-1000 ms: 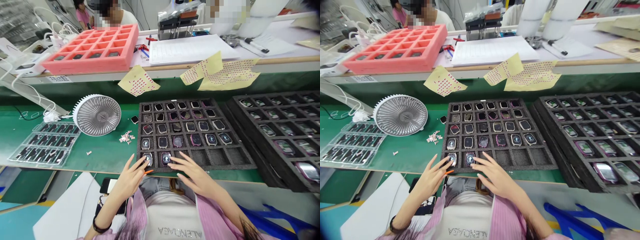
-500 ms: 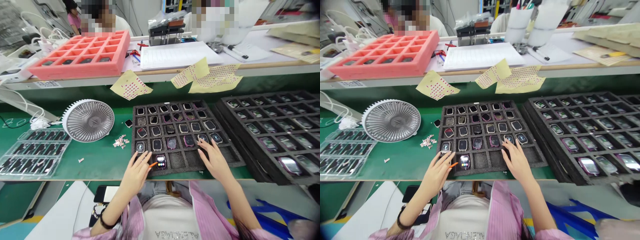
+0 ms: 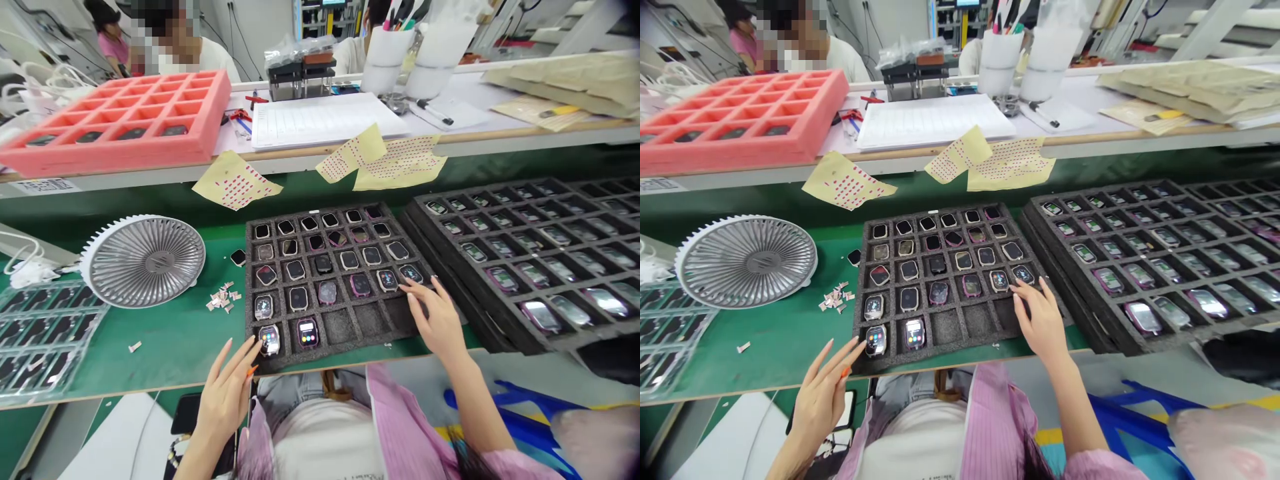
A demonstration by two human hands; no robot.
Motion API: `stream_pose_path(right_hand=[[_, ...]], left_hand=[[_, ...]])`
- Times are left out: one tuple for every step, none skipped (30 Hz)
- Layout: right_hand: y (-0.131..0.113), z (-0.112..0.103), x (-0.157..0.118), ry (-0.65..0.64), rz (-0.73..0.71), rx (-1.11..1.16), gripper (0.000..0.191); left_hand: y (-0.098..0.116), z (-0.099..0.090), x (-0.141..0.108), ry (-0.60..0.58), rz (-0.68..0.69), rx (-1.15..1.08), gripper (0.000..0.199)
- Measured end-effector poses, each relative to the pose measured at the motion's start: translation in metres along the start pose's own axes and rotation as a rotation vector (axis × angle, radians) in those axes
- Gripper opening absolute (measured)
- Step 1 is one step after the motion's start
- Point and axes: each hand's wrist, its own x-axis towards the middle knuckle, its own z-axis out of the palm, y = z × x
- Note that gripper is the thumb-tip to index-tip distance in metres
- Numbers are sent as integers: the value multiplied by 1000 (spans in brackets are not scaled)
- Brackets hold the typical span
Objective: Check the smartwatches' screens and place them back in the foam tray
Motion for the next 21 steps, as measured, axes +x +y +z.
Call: stream_pose_path(right_hand=[[3,0,2,27,22,-12,25],[8,0,4,32,48,-28,29],[12,2,7,13,74,-44,33],[17,4,9,-23,100,-55,37],[21,5,10,-64,122,-61,40],[24,6,9,-97,136,-66,41],[26,7,8,-118,143,-68,42],[27,6,5,-126,143,-71,41],[27,4,2,-120,136,-75,39],[25,2,-1,-98,125,-82,37],[22,-1,-4,-60,119,-92,34],[17,-3,-5,-16,120,-109,32],[12,-4,-4,22,130,-136,30],[7,-4,-1,45,146,-172,29],[1,-2,3,49,166,-214,29],[-4,1,9,30,186,-261,31],[-7,5,16,-3,203,-306,34],[-10,10,23,-38,214,-345,38],[-11,16,30,-69,223,-375,43],[-11,21,36,-96,227,-392,46],[-9,26,40,-113,231,-393,49]], left_hand=[[0,1,2,6,-14,7,27],[-1,2,5,6,-24,17,27],[-1,3,8,3,-28,25,28],[-1,4,10,-2,-28,30,28],[-1,5,11,-12,-27,31,28],[0,5,12,-20,-27,29,27],[0,6,12,-25,-27,24,27],[0,6,12,-25,-30,18,27],[-1,6,11,-22,-34,11,26],[-1,6,10,-14,-41,5,25],[-2,6,10,-5,-47,-2,25],[-3,5,9,3,-52,-7,25],[-3,5,10,6,-55,-14,25],[-4,4,10,10,-54,-21,25],[-4,4,11,13,-48,-28,26],[-5,4,13,13,-39,-33,26],[-4,4,15,11,-28,-38,27],[-4,4,17,9,-17,-41,28],[-3,4,19,10,-5,-43,29],[-2,5,21,15,4,-47,30],[-2,5,24,25,12,-52,31]])
